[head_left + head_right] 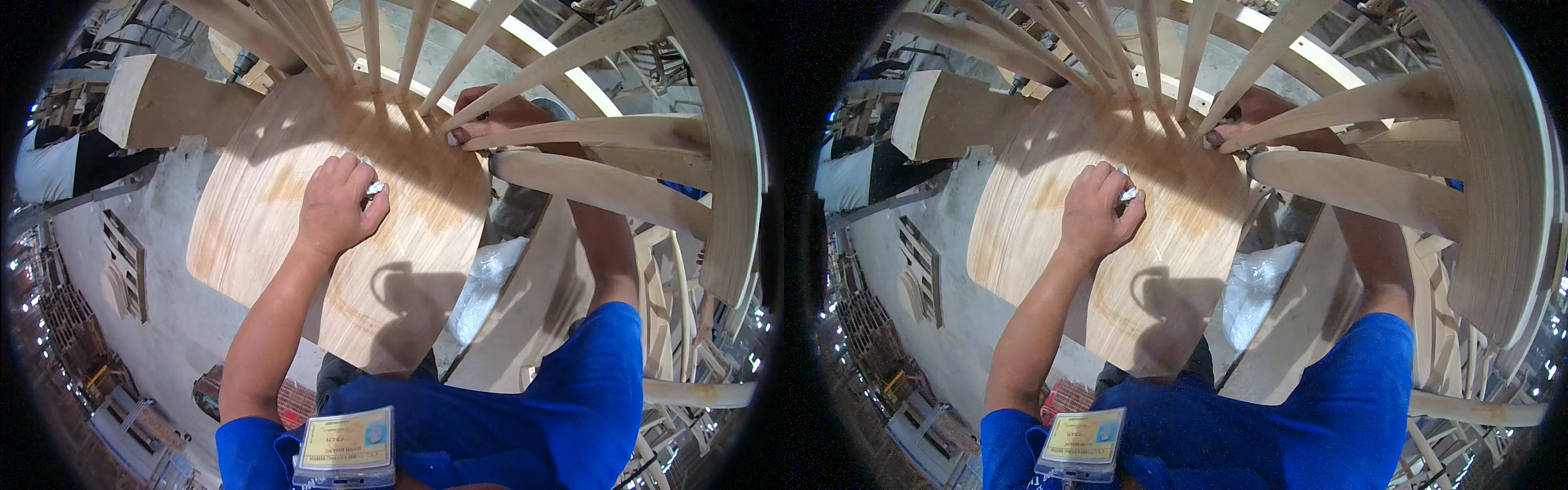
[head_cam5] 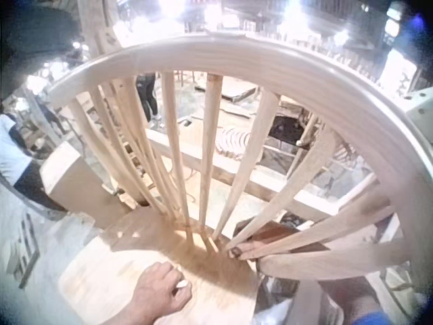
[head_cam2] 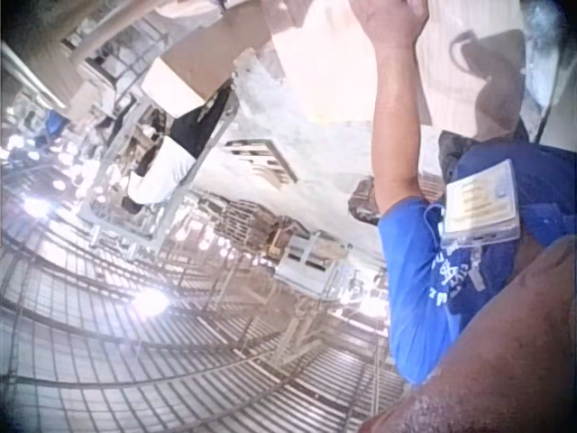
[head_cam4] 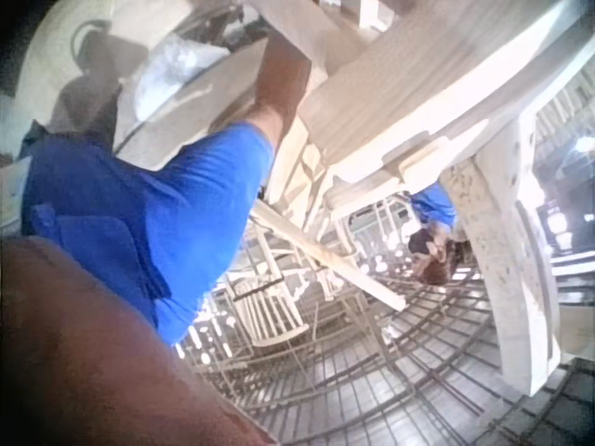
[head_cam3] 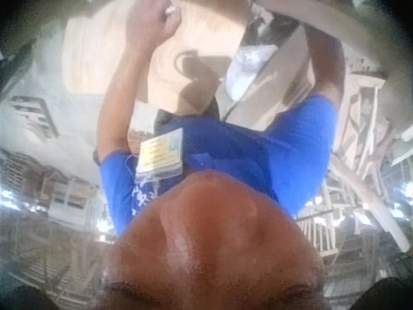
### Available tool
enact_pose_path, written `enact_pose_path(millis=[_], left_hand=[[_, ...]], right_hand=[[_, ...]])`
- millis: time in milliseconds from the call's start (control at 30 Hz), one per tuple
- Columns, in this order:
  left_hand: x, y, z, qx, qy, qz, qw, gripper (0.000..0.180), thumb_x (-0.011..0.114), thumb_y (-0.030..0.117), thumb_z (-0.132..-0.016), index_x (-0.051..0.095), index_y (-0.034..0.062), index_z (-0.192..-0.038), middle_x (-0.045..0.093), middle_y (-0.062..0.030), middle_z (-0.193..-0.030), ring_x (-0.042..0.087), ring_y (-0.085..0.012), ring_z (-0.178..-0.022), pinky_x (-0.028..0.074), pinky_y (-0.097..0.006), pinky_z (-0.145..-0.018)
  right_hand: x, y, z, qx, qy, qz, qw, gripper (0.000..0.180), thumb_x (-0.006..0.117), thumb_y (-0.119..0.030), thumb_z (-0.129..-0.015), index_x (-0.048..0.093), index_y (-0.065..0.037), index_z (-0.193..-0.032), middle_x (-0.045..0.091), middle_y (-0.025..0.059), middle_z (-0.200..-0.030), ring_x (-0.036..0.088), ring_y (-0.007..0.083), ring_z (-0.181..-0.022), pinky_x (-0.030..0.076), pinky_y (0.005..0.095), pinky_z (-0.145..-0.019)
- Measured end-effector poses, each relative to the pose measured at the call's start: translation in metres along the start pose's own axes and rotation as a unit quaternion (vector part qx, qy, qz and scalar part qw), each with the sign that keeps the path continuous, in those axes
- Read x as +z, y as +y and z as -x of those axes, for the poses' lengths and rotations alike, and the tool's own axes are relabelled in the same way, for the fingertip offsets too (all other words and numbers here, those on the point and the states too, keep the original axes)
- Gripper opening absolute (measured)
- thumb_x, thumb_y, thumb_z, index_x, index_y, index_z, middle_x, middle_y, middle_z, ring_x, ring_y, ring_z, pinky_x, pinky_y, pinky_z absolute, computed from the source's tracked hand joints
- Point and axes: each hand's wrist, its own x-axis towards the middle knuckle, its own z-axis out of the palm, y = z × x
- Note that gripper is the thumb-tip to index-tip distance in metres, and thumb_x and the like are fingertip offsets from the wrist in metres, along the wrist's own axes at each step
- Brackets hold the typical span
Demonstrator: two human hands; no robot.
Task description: The person wipes the surface of a wooden chair with a white cloth, focusing on the seat and backrest. They then lift the chair, turn it upside down, and wipe the underside of the seat and the legs. Finally, the person places the chair upright and moves it to a different location.
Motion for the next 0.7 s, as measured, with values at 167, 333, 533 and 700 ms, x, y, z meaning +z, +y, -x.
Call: enact_pose_path(millis=[167,333,533,700], left_hand=[[-0.003,-0.002,-0.003,-0.001,0.000,0.002,1.000,0.018,0.074,0.018,-0.079,0.059,0.0063,-0.081,0.054,-0.0112,-0.081,0.054,-0.0318,-0.077,0.045,-0.044,-0.070],[-0.003,-0.002,-0.008,0.022,-0.005,-0.007,1.000,0.018,0.073,0.019,-0.077,0.059,0.0080,-0.080,0.054,-0.0107,-0.082,0.056,-0.0313,-0.078,0.047,-0.043,-0.070],[-0.003,-0.004,-0.007,0.021,0.004,0.007,1.000,0.018,0.073,0.017,-0.078,0.058,0.0064,-0.079,0.054,-0.0114,-0.080,0.054,-0.0319,-0.076,0.045,-0.043,-0.069],[-0.003,-0.002,-0.003,0.000,0.000,-0.003,1.000,0.017,0.071,0.017,-0.076,0.057,0.0077,-0.078,0.052,-0.0108,-0.078,0.054,-0.0312,-0.074,0.045,-0.043,-0.067]], right_hand=[[-0.024,0.010,0.007,0.037,-0.035,-0.167,0.985,0.043,0.077,-0.029,-0.088,0.070,-0.003,-0.121,0.070,0.0124,-0.110,0.064,0.0220,-0.109,0.049,0.0368,-0.095],[-0.017,0.072,0.021,-0.105,-0.051,-0.045,0.992,0.037,0.075,-0.028,-0.092,0.071,-0.008,-0.122,0.068,0.0107,-0.116,0.064,0.0222,-0.109,0.050,0.0378,-0.098],[-0.008,0.054,0.022,-0.131,0.077,0.102,0.983,0.028,0.076,-0.026,-0.089,0.074,-0.006,-0.109,0.070,0.0084,-0.100,0.066,0.0213,-0.098,0.051,0.0353,-0.088],[-0.001,0.030,-0.031,0.024,0.131,-0.255,0.958,0.028,0.075,-0.022,-0.088,0.072,-0.001,-0.107,0.069,0.0040,-0.093,0.063,0.0131,-0.092,0.050,0.0304,-0.084]])
